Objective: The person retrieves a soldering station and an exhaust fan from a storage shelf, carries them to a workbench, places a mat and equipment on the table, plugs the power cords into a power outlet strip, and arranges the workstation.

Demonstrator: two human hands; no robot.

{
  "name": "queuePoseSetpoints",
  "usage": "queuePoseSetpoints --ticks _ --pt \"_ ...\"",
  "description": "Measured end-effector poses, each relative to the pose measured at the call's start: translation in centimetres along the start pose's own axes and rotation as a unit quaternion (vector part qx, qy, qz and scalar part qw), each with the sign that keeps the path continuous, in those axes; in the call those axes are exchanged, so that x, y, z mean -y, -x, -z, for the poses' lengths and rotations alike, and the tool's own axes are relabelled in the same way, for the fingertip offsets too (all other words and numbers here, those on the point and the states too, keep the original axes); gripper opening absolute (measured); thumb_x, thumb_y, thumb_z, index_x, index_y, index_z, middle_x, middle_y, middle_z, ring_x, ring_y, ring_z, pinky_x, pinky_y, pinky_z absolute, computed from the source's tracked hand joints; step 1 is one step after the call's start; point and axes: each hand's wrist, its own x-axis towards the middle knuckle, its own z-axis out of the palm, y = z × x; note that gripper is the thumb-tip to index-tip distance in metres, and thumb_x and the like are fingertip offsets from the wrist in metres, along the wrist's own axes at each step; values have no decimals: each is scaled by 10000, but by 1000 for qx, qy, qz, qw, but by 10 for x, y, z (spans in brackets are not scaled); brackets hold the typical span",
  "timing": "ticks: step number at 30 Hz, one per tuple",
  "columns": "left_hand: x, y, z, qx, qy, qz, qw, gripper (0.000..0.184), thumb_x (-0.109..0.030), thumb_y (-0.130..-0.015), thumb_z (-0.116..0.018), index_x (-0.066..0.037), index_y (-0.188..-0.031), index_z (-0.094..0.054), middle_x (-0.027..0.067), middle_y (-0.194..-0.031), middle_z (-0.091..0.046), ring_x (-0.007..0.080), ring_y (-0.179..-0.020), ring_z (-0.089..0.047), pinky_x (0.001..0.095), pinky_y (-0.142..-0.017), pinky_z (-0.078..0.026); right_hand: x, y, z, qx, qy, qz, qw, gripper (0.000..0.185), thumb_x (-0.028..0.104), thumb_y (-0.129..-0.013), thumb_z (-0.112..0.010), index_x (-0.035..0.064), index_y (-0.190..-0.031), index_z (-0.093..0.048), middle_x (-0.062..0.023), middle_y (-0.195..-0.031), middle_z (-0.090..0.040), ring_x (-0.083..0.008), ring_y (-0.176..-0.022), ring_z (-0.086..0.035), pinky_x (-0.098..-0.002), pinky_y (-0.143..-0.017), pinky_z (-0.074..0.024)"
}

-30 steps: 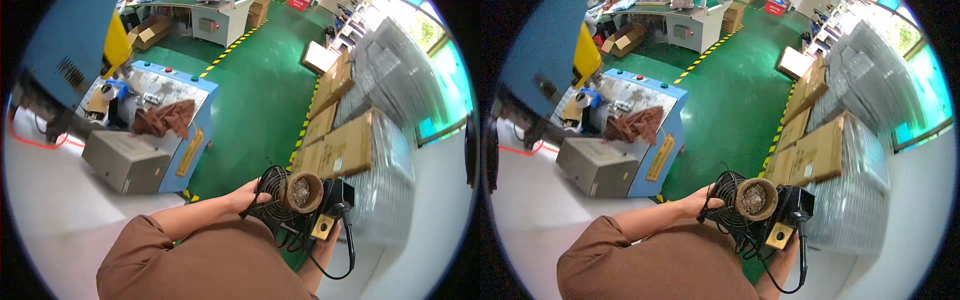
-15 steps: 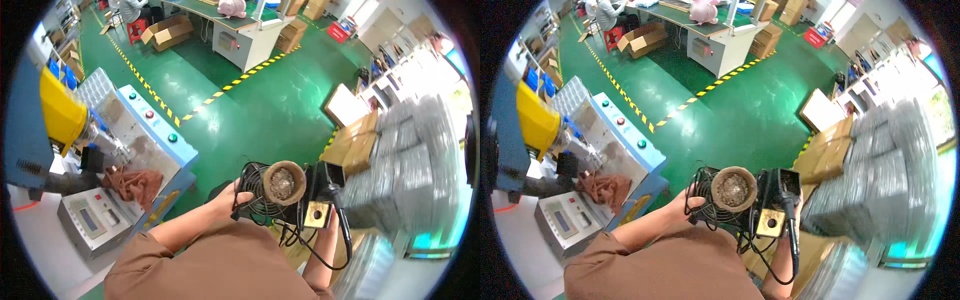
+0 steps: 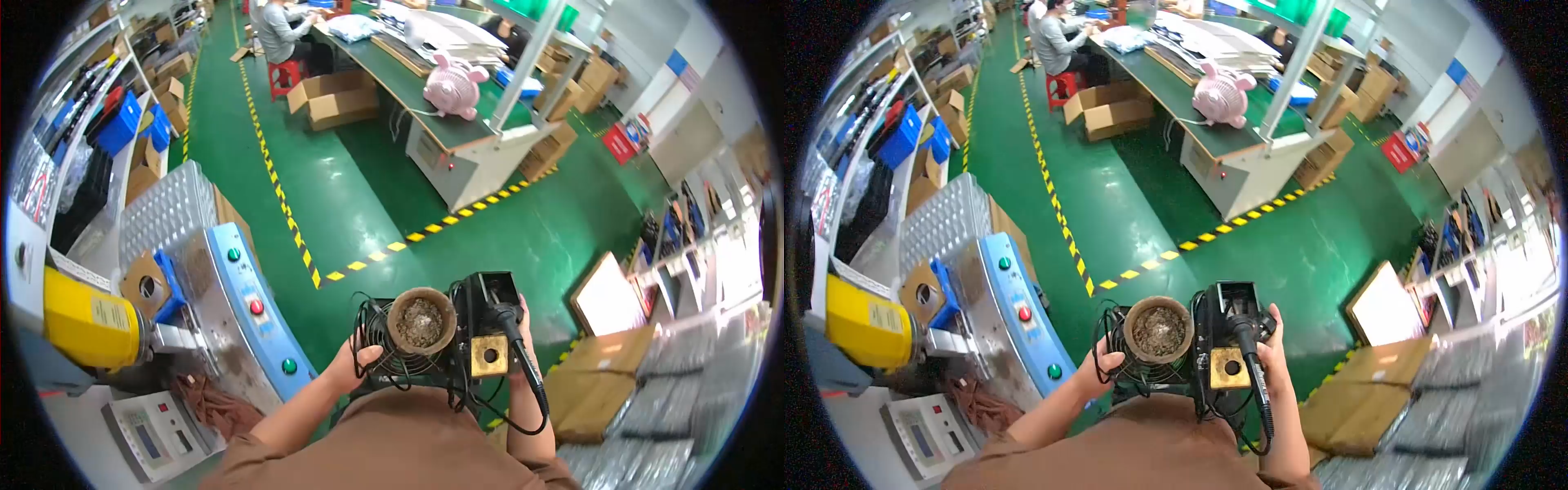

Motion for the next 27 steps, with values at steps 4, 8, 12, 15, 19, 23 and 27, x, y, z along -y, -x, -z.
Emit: queuePoseSetpoints --ticks 4,8,12,15,19,23,27 --pt "-15 -60 30 -102 52 -71 991 509 -213 -788 -643 -36 -1221 -443 100 -1109 -575 189 -1011 -558 340 -881 -448 32 -105 -62 101 6 -55 993 974 98 -630 -649 208 -1437 -115 -144 -1237 -469 -240 -1021 -571 -349 -842 -512" --pt "-33 -121 70 -241 53 -120 961 529 -154 -759 -616 -7 -1232 -431 105 -1143 -558 213 -1027 -559 348 -895 -456 42 -230 -118 234 12 -78 969 990 97 -644 -662 202 -1438 -80 -166 -1276 -438 -281 -1072 -545 -391 -870 -502" --pt "-99 -175 62 -300 114 -187 928 528 -143 -745 -596 8 -1226 -439 100 -1126 -567 204 -1035 -562 340 -897 -458 58 -341 -188 331 16 -145 932 1042 139 -640 -715 195 -1444 -54 -180 -1347 -361 -289 -1164 -464 -414 -953 -427" --pt "-124 -210 87 -323 38 -254 911 547 -153 -742 -599 18 -1234 -429 113 -1113 -573 213 -1025 -573 349 -877 -481 50 -418 -240 388 24 -178 904 1037 150 -647 -723 207 -1449 -67 -186 -1340 -363 -296 -1158 -448 -406 -973 -386" --pt "-185 -252 115 -332 142 -256 897 542 -137 -747 -587 25 -1238 -422 123 -1116 -572 229 -1030 -573 366 -884 -488 40 -494 -324 423 39 -208 881 1013 104 -655 -708 209 -1452 -92 -185 -1318 -377 -275 -1136 -456 -381 -952 -394" --pt "-236 -291 199 -377 131 -307 864 541 -116 -756 -590 23 -1248 -414 120 -1146 -560 232 -1039 -571 375 -902 -482 23 -565 -412 434 62 -220 871 1011 108 -662 -711 213 -1452 -87 -192 -1312 -377 -279 -1115 -467 -391 -946 -397" --pt "-317 -324 280 -364 153 -275 876 568 -119 -745 -615 -6 -1265 -419 92 -1167 -556 215 -1061 -554 372 -930 -454 10 -631 -502 428 45 -227 874 1019 134 -666 -729 212 -1450 -83 -203 -1311 -373 -284 -1098 -478 -397 -930 -412"
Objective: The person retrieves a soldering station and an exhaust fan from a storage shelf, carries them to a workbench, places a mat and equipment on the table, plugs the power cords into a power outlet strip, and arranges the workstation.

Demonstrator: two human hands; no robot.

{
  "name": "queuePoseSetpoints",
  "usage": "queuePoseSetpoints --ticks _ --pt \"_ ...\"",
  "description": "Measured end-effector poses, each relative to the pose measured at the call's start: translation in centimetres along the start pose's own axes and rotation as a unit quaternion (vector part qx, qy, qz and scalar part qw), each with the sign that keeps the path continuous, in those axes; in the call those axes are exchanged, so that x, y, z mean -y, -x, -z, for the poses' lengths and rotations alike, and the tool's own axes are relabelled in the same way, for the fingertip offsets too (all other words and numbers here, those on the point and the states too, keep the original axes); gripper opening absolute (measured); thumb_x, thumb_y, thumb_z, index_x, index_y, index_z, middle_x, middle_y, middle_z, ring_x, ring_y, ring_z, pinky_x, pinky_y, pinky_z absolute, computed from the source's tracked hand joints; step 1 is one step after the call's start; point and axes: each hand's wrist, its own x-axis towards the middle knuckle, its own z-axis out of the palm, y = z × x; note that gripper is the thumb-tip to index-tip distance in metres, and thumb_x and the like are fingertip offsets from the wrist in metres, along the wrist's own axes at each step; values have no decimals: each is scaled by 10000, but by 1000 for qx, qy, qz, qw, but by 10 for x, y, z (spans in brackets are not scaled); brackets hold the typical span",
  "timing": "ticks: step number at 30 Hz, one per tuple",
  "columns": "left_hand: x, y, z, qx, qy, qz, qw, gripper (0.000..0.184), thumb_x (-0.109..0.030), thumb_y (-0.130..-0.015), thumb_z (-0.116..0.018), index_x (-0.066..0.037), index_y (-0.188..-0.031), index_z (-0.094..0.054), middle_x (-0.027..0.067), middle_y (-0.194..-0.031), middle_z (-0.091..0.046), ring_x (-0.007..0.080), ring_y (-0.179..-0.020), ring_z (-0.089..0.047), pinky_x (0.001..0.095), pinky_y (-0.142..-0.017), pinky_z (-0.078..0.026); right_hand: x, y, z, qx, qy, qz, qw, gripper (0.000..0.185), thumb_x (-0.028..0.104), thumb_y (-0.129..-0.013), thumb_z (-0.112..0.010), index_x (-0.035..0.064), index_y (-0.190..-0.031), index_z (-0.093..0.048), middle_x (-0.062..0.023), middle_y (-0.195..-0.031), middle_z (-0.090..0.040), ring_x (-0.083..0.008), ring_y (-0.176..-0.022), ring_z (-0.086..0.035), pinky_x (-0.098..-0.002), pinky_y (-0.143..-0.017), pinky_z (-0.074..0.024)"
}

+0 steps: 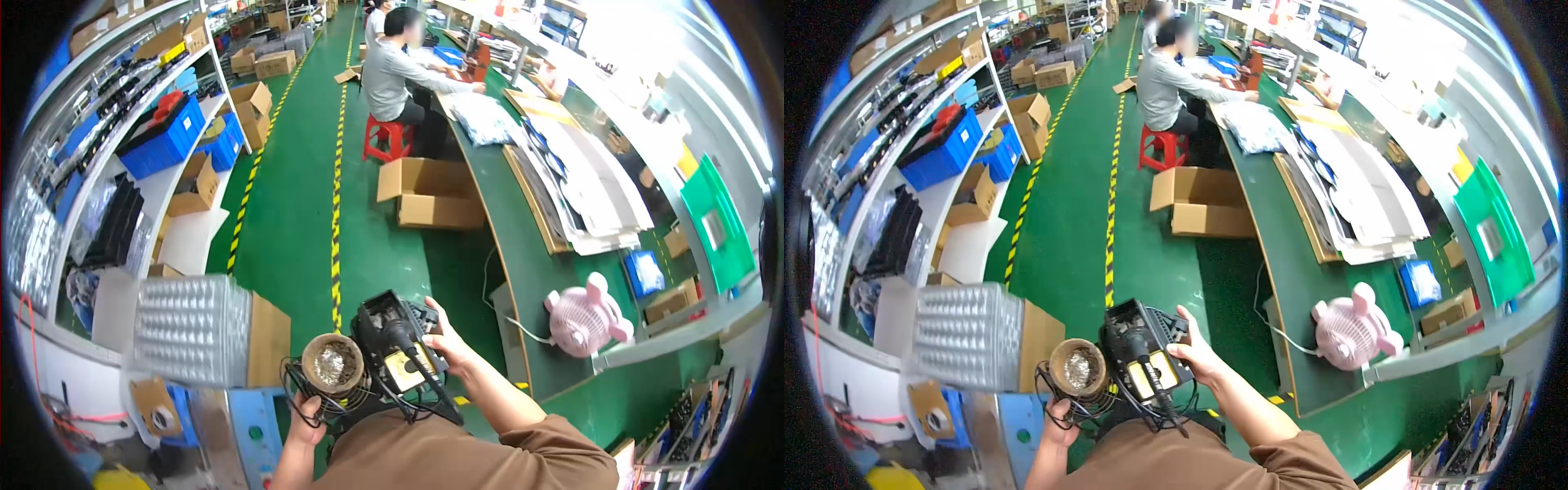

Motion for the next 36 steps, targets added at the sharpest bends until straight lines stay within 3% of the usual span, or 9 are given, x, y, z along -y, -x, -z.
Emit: queuePoseSetpoints --ticks 3,12,16,17,21,25,26,28,36 --pt "-46 -74 -26 15 -35 -27 999 565 -119 -745 -611 -2 -1264 -420 82 -1165 -557 203 -1064 -548 354 -932 -442 31 -69 -5 -17 -6 13 1000 1044 155 -646 -740 199 -1451 -77 -181 -1319 -380 -276 -1111 -471 -398 -951 -394" --pt "-118 -335 -16 64 -55 42 996 543 -175 -762 -641 -3 -1240 -448 76 -1179 -553 190 -1051 -553 339 -914 -444 110 -296 10 -37 -18 43 998 1035 135 -652 -709 185 -1457 -62 -172 -1328 -367 -266 -1126 -468 -392 -962 -384" --pt "-162 -451 -56 55 -90 -49 993 636 -236 -760 -623 7 -1295 -379 123 -1193 -549 243 -1060 -573 390 -924 -473 158 -431 22 10 -30 74 997 1018 119 -666 -691 189 -1457 -54 -178 -1348 -346 -269 -1138 -469 -383 -956 -398" --pt "-174 -477 -62 51 -89 -47 994 636 -236 -760 -623 7 -1295 -379 123 -1193 -549 243 -1060 -573 390 -924 -473 178 -461 17 26 -42 34 998 1005 93 -672 -680 188 -1456 -58 -177 -1372 -316 -283 -1198 -421 -393 -988 -375" --pt "-223 -575 -67 -12 -70 -77 994 634 -272 -768 -609 -27 -1298 -364 148 -1122 -576 263 -897 -636 391 -601 -574 228 -586 2 53 -37 25 998 1035 131 -672 -732 169 -1452 -52 -155 -1418 -259 -309 -1258 -372 -442 -1029 -343" --pt "-281 -669 -79 -25 -83 -113 990 638 -302 -761 -625 -26 -1281 -379 146 -1083 -593 260 -831 -650 377 -574 -572 268 -707 -21 95 -23 -8 995 1022 140 -695 -721 167 -1452 -34 -158 -1411 -267 -302 -1245 -390 -439 -1011 -369" --pt "-295 -696 -74 -23 -82 -117 989 638 -302 -761 -625 -26 -1281 -379 146 -1083 -593 260 -831 -650 377 -574 -572 271 -741 -23 98 -15 0 995 1016 141 -701 -716 172 -1453 -33 -155 -1405 -278 -297 -1243 -394 -439 -1004 -376" --pt "-327 -744 -68 3 -24 -86 996 681 -206 -743 -665 9 -1313 -360 121 -1230 -520 261 -1095 -547 391 -946 -450 283 -804 -33 104 -16 -14 994 1005 135 -706 -708 184 -1454 -38 -153 -1403 -286 -295 -1234 -408 -436 -998 -383" --pt "-463 -965 -49 9 -26 -60 998 595 -161 -757 -642 -7 -1278 -397 109 -1196 -543 245 -1070 -562 381 -909 -474 338 -1028 -79 90 -12 42 995 964 118 -719 -655 194 -1449 -31 -169 -1360 -352 -288 -1176 -478 -417 -969 -417"
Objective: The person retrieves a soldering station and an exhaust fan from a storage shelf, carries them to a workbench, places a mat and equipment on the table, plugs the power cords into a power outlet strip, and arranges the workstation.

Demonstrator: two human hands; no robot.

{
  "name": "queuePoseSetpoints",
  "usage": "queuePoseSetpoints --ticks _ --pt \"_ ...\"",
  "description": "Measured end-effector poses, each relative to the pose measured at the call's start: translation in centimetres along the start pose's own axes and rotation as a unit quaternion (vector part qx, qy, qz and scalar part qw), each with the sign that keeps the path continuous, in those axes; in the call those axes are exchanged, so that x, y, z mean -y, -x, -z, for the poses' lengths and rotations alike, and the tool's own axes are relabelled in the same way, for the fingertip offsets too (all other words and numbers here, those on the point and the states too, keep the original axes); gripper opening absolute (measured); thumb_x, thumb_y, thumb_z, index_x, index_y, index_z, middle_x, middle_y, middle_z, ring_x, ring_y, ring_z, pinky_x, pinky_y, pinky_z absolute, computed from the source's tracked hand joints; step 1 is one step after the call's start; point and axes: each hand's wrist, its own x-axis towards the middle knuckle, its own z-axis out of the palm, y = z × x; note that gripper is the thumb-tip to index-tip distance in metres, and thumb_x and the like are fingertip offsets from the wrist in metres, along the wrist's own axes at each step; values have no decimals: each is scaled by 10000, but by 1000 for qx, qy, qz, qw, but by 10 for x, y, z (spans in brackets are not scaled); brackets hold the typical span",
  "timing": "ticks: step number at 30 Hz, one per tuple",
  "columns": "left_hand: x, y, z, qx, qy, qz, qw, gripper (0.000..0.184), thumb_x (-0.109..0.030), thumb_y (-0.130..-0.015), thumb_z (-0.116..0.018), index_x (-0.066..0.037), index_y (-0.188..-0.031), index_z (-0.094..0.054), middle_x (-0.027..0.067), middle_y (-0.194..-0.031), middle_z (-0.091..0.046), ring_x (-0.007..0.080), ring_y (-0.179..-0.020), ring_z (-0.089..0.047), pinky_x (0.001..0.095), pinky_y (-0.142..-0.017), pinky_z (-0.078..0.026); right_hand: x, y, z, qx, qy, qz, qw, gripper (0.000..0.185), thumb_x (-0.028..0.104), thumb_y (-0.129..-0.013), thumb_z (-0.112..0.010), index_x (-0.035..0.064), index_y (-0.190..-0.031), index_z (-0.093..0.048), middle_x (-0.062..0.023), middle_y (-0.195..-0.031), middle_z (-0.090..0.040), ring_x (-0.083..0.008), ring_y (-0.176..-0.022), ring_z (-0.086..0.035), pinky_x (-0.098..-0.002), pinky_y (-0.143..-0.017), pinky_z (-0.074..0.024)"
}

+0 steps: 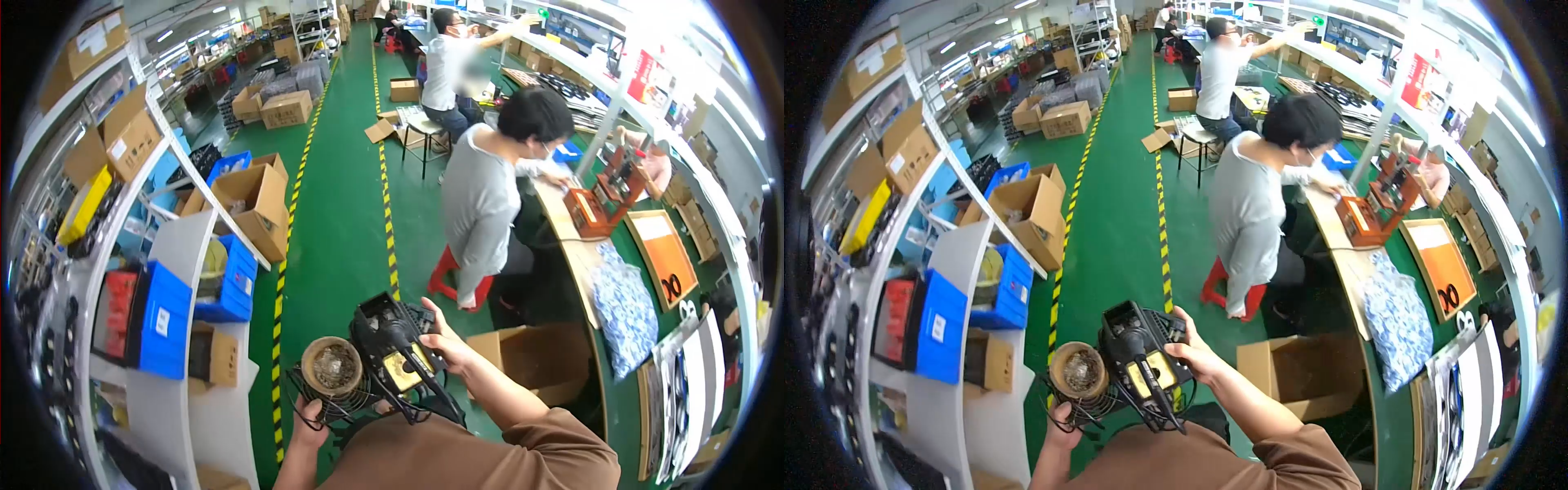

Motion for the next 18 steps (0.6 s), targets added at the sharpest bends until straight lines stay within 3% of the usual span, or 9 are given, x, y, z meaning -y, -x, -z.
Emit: queuePoseSetpoints --ticks 4,8,12,13,18 --pt "-57 -117 -11 45 -22 67 997 576 -157 -751 -617 8 -1263 -408 123 -1163 -558 253 -1040 -582 387 -886 -496 26 -97 4 -45 -37 -9 998 957 106 -724 -649 203 -1449 -32 -187 -1346 -368 -298 -1113 -534 -416 -923 -458" --pt "-81 -244 -9 58 -30 53 996 580 -155 -739 -616 15 -1255 -414 126 -1139 -573 256 -1008 -601 377 -852 -521 42 -210 32 -62 -39 8 997 963 107 -722 -654 213 -1446 -28 -196 -1348 -362 -304 -1103 -540 -424 -921 -464" --pt "-103 -369 -12 34 -25 45 998 600 -173 -730 -640 -1 -1261 -421 114 -1164 -564 245 -1049 -580 371 -903 -483 73 -336 63 -50 -33 -7 998 970 126 -723 -667 199 -1449 -28 -181 -1364 -336 -295 -1159 -489 -431 -955 -431" --pt "-104 -404 -13 22 -72 3 997 668 -299 -747 -647 -33 -1295 -373 139 -1138 -572 270 -925 -634 400 -651 -585 86 -372 69 -37 -23 -1 999 976 136 -722 -673 194 -1450 -26 -175 -1368 -329 -291 -1181 -467 -434 -969 -416" --pt "-144 -540 -27 -19 -49 13 999 668 -305 -740 -651 -39 -1289 -378 130 -1125 -580 264 -917 -637 398 -635 -586 145 -528 86 -40 10 -23 999 991 168 -715 -686 175 -1456 -27 -160 -1365 -330 -276 -1193 -447 -401 -989 -390"
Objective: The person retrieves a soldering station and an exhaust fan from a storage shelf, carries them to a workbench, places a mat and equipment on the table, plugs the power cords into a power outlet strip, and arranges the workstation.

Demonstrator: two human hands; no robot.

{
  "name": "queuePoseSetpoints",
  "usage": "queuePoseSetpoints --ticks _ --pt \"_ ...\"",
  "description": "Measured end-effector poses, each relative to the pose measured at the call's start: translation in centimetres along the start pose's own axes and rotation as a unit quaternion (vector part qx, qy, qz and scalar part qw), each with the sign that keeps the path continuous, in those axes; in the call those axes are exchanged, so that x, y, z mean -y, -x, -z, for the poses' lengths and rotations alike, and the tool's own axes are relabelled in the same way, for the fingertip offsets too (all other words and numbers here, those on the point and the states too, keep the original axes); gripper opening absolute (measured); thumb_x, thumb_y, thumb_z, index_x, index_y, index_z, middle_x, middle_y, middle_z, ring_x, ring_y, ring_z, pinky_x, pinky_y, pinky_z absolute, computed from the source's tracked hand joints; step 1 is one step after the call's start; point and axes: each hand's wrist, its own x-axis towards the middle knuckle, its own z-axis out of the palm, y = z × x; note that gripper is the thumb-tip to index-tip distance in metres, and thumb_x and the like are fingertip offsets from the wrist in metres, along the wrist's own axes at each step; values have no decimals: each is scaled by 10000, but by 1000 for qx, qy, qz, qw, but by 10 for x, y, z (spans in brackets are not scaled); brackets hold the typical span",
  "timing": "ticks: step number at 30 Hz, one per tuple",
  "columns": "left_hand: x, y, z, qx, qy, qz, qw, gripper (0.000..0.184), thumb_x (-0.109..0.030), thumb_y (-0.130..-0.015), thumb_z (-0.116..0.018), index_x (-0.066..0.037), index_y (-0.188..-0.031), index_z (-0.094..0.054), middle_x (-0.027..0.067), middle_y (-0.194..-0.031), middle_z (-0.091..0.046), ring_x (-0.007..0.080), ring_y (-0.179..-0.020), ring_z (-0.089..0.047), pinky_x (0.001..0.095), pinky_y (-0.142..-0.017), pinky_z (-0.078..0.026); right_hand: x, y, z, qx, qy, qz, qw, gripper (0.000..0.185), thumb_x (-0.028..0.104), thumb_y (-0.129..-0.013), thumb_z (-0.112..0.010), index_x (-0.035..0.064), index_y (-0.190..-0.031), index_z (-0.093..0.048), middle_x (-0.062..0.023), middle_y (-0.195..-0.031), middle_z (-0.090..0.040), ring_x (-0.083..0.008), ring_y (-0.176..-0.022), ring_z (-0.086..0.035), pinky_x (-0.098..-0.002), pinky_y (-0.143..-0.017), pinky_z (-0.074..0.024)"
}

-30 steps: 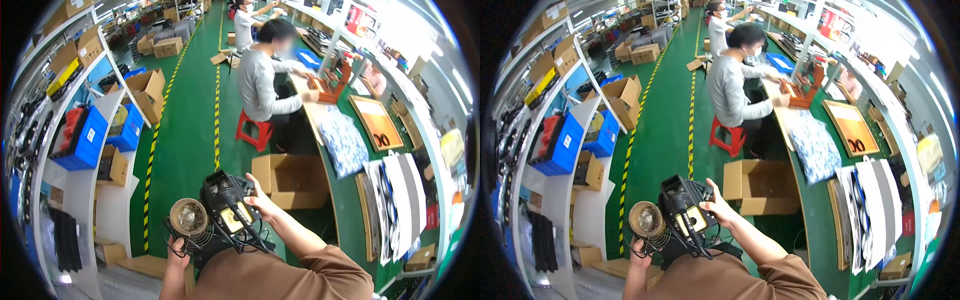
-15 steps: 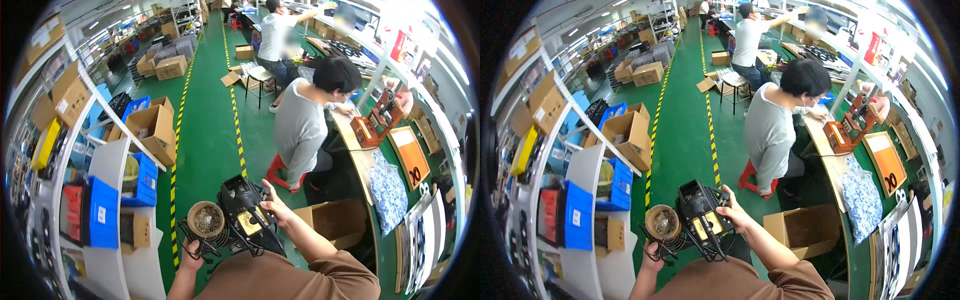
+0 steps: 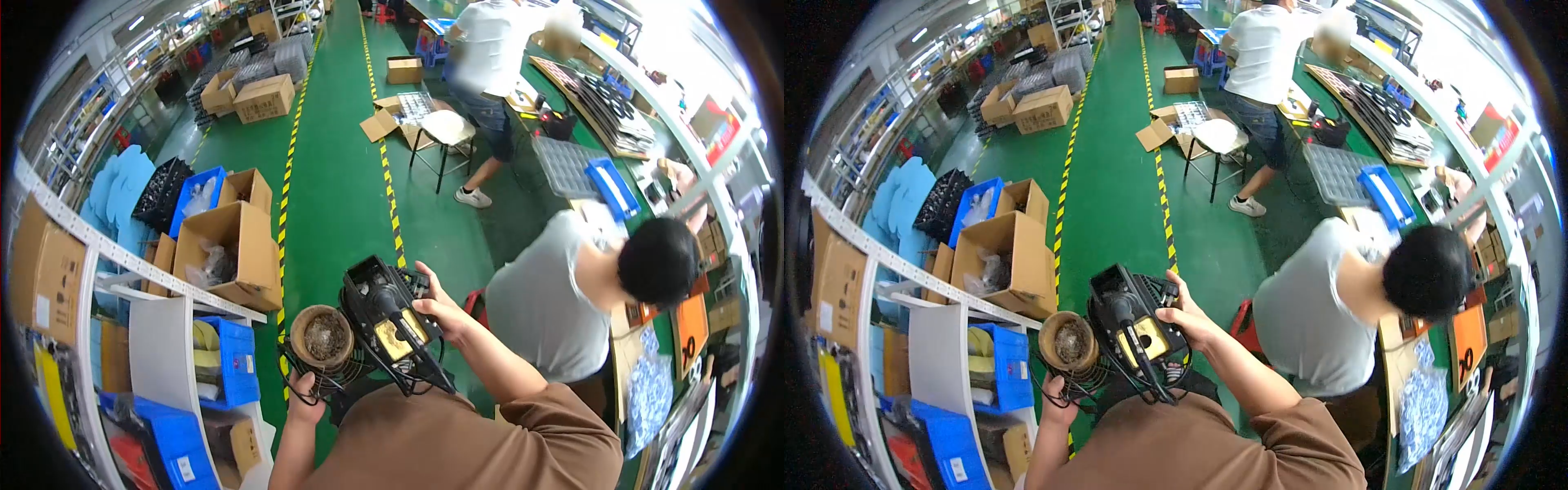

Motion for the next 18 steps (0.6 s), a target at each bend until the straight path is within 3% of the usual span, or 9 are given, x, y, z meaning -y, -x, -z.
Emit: queuePoseSetpoints --ticks 4,7,10,18 --pt "-31 -109 0 -8 4 -8 1000 646 -304 -745 -642 -43 -1278 -388 128 -1111 -586 269 -882 -646 404 -626 -584 30 -115 8 -5 16 -22 1000 970 172 -716 -668 162 -1457 -41 -156 -1360 -337 -268 -1193 -442 -387 -1000 -377" --pt "-56 -203 7 11 3 -16 1000 636 -290 -752 -628 -34 -1281 -385 134 -1114 -586 282 -882 -644 415 -633 -578 49 -206 17 -8 -10 -15 1000 988 168 -707 -702 181 -1454 -55 -160 -1293 -361 -253 -1109 -465 -384 -946 -407" --pt "-85 -302 12 13 -15 -17 1000 641 -276 -755 -622 -34 -1294 -374 136 -1134 -577 278 -916 -634 422 -653 -575 74 -290 17 -21 7 7 1000 1027 211 -671 -703 144 -1453 -40 -156 -1386 -289 -275 -1202 -439 -392 -998 -390" --pt "-187 -554 -21 130 -66 72 987 636 -278 -758 -613 -10 -1285 -379 141 -1122 -581 260 -936 -624 394 -672 -571 135 -476 46 -115 -58 81 988 1037 162 -653 -734 188 -1446 -65 -182 -1326 -384 -301 -1123 -521 -437 -926 -464"
